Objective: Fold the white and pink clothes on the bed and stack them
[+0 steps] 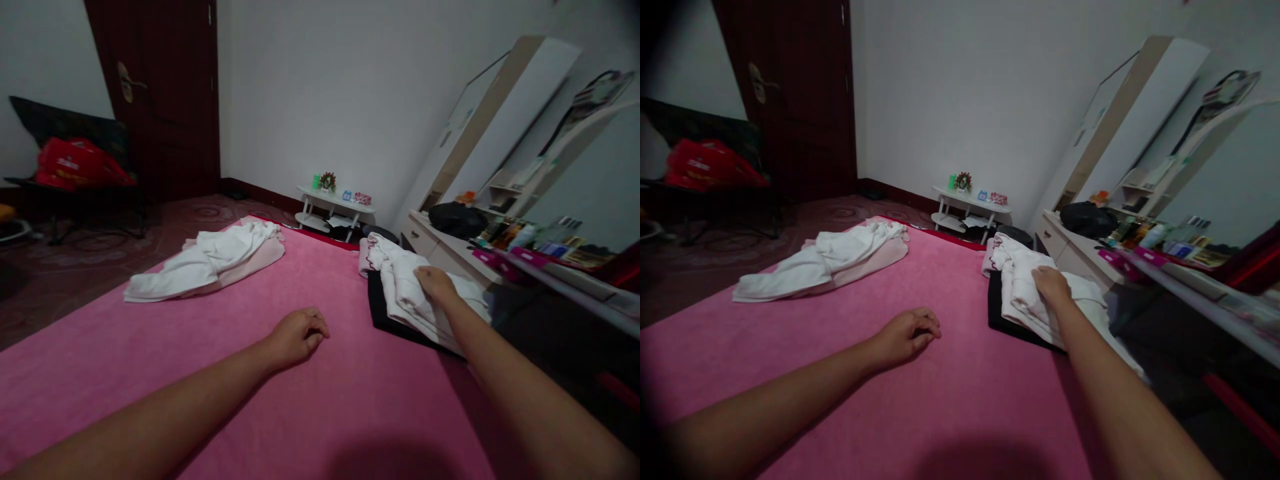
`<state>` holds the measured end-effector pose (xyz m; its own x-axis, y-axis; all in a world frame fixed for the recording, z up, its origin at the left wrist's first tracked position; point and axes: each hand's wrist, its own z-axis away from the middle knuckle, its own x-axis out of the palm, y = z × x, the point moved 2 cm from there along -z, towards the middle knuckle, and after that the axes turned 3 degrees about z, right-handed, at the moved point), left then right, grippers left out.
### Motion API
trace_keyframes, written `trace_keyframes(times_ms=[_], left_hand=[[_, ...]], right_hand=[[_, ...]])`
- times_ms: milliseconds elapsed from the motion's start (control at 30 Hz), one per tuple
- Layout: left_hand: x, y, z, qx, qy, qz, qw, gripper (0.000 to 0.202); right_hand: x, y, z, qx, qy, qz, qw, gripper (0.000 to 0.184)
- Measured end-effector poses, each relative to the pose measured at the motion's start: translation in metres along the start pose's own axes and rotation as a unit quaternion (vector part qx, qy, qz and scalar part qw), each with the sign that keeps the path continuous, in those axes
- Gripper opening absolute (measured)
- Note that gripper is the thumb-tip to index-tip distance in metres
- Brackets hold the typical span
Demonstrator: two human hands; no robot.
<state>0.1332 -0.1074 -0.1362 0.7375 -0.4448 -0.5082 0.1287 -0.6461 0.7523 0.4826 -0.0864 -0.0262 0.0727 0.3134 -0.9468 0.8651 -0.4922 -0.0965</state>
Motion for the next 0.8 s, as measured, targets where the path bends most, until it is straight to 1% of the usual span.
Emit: trace_keyframes(times_ms=[33, 67, 100, 133, 167, 200, 233, 300, 367, 400, 467, 533, 600, 633, 667, 700, 733, 767, 800], left_hand=[[0.000, 0.000, 0.000, 0.001, 0.001, -0.001, 1.000, 0.027], [0.000, -0.001, 0.000, 0.002, 0.001, -0.003, 1.000, 0.026], [-0.001, -0.001, 0.000, 0.004, 0.001, -0.005, 1.000, 0.026], [-0.001, -0.001, 0.000, 0.005, 0.003, -0.005, 1.000, 0.026], [-0.002, -0.001, 0.000, 0.005, 0.006, -0.005, 1.000, 0.026], [-0.003, -0.001, -0.001, 0.005, 0.010, -0.003, 1.000, 0.027], [-0.004, 0.000, -0.001, 0.004, 0.015, 0.002, 1.000, 0.028], [-0.006, 0.001, -0.001, 0.002, 0.028, 0.015, 0.999, 0.029], [-0.006, 0.003, 0.000, 0.002, 0.041, 0.020, 0.999, 0.030], [-0.006, 0.003, 0.001, 0.003, 0.046, 0.018, 0.999, 0.030], [-0.006, 0.004, 0.002, 0.010, 0.041, 0.008, 0.999, 0.030], [-0.011, 0.004, 0.001, 0.027, 0.014, -0.016, 0.999, 0.030], [-0.024, 0.002, -0.001, 0.032, 0.001, -0.074, 0.997, 0.024], [-0.036, 0.000, -0.002, 0.023, 0.014, -0.115, 0.993, 0.021], [-0.050, -0.003, -0.003, 0.006, 0.044, -0.162, 0.986, 0.018], [-0.067, -0.006, -0.004, -0.017, 0.088, -0.212, 0.973, 0.019], [-0.086, -0.010, -0.003, -0.045, 0.139, -0.263, 0.954, 0.022], [-0.106, -0.014, -0.001, -0.076, 0.193, -0.314, 0.927, 0.028], [-0.125, -0.018, 0.003, -0.111, 0.239, -0.363, 0.894, 0.035]], right_hand=[[-0.007, -0.013, 0.007, -0.002, 0.025, -0.021, 0.999, 0.046], [-0.011, -0.030, 0.018, -0.020, 0.051, -0.051, 0.997, 0.046], [-0.013, -0.048, 0.033, -0.055, 0.078, -0.090, 0.991, 0.045], [-0.011, -0.069, 0.049, -0.113, 0.095, -0.131, 0.980, 0.043], [-0.005, -0.090, 0.067, -0.176, 0.086, -0.158, 0.968, 0.042], [0.004, -0.109, 0.086, -0.226, 0.062, -0.171, 0.957, 0.042], [0.016, -0.125, 0.103, -0.257, 0.033, -0.174, 0.950, 0.043], [0.044, -0.149, 0.130, -0.278, -0.040, -0.154, 0.947, 0.048], [0.069, -0.160, 0.146, -0.277, -0.094, -0.120, 0.949, 0.049], [0.079, -0.162, 0.151, -0.277, -0.107, -0.104, 0.949, 0.049], [0.091, -0.161, 0.154, -0.281, -0.112, -0.081, 0.950, 0.049], [0.094, -0.158, 0.152, -0.284, -0.111, -0.073, 0.950, 0.050], [0.094, -0.156, 0.150, -0.283, -0.112, -0.076, 0.950, 0.049], [0.093, -0.156, 0.149, -0.282, -0.112, -0.080, 0.949, 0.049], [0.092, -0.155, 0.148, -0.282, -0.112, -0.084, 0.949, 0.049], [0.092, -0.155, 0.148, -0.282, -0.111, -0.088, 0.949, 0.048], [0.091, -0.156, 0.148, -0.284, -0.109, -0.091, 0.948, 0.048], [0.091, -0.156, 0.148, -0.286, -0.107, -0.094, 0.948, 0.048], [0.091, -0.156, 0.149, -0.287, -0.104, -0.095, 0.947, 0.048]])
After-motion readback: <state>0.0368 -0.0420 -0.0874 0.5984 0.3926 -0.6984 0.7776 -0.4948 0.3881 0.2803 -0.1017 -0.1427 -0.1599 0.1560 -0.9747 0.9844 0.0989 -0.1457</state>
